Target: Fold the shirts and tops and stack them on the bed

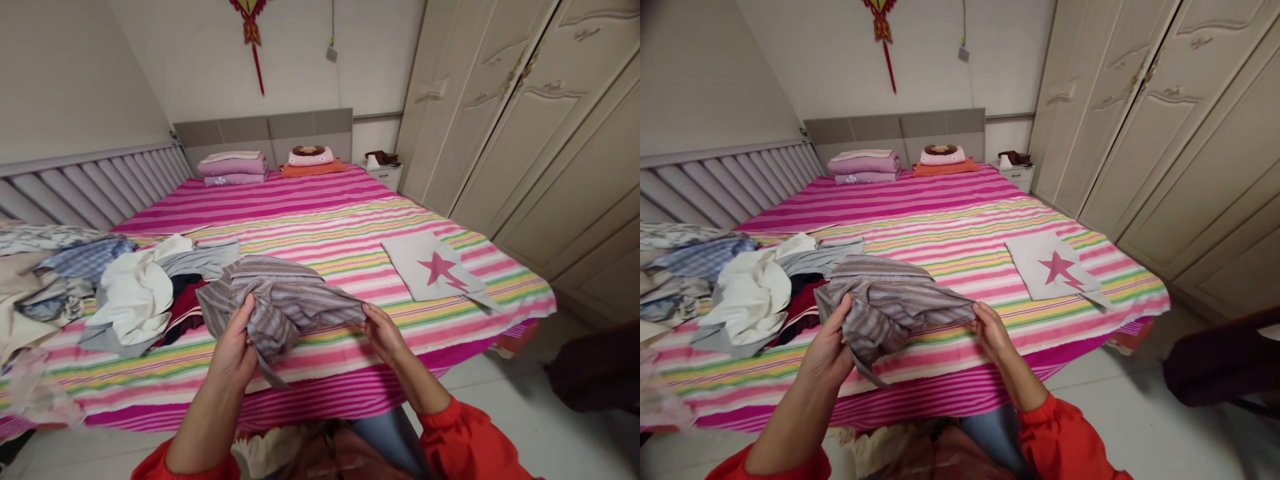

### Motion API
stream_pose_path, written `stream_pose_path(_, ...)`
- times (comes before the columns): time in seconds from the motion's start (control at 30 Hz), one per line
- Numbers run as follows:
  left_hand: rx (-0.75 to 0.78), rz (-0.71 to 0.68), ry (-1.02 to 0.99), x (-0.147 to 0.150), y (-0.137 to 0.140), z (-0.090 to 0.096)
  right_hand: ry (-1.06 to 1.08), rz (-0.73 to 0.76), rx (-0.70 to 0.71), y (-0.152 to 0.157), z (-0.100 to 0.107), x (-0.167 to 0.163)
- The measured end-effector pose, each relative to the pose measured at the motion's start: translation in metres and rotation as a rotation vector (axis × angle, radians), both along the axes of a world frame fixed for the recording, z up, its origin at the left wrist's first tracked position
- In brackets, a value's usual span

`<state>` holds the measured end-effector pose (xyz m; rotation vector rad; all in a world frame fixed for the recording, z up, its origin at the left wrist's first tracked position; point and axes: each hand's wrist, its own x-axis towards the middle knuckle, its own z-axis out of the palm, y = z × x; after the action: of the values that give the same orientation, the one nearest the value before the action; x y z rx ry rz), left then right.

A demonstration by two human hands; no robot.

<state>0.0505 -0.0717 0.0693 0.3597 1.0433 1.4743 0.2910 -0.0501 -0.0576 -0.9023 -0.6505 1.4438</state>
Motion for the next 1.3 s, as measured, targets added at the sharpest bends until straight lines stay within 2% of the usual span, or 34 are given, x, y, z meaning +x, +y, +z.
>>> stream_pose_path(0.17,0.009,0.107,0.087,-0.017,0.008,-0.01,-0.08,-0.01,-0.013,-0.001,0.022,0.008)
stream_pose_path(0.3,0.045,0.145,0.124,-0.029,0.012,-0.018,-0.161,0.042,-0.056,-0.006,0.027,0.011)
stream_pose_path(0.4,0.043,0.189,0.124,-0.037,0.016,-0.023,-0.234,0.208,-0.083,-0.011,0.024,0.015)
stream_pose_path(0.53,0.051,0.216,0.129,-0.048,0.021,-0.029,-0.329,0.565,0.024,-0.018,0.019,0.021)
stream_pose_path(0.6,0.054,0.236,0.13,-0.053,0.023,-0.03,-0.352,0.677,0.06,-0.02,0.018,0.024)
stream_pose_path(0.67,0.044,0.263,0.131,-0.057,0.023,-0.029,-0.365,0.673,0.08,-0.021,0.017,0.026)
stream_pose_path(0.93,0.022,0.293,0.166,-0.063,0.02,-0.029,-0.347,0.389,0.041,-0.017,0.01,0.026)
stream_pose_path(1.0,0.015,0.264,0.219,-0.064,0.019,-0.031,-0.3,0.313,0.013,-0.017,0.009,0.024)
stream_pose_path(1.07,-0.043,0.173,0.289,-0.069,0.017,-0.035,-0.261,0.314,-0.017,-0.019,0.01,0.026)
stream_pose_path(1.2,-0.168,-0.11,0.442,-0.101,0.015,-0.044,-0.293,0.619,-0.042,-0.017,0.018,0.047)
stream_pose_path(1.23,-0.164,-0.181,0.47,-0.111,0.016,-0.044,-0.335,0.65,-0.045,-0.014,0.022,0.055)
stream_pose_path(1.3,-0.127,-0.255,0.525,-0.132,0.018,-0.037,-0.45,0.568,-0.052,-0.003,0.033,0.073)
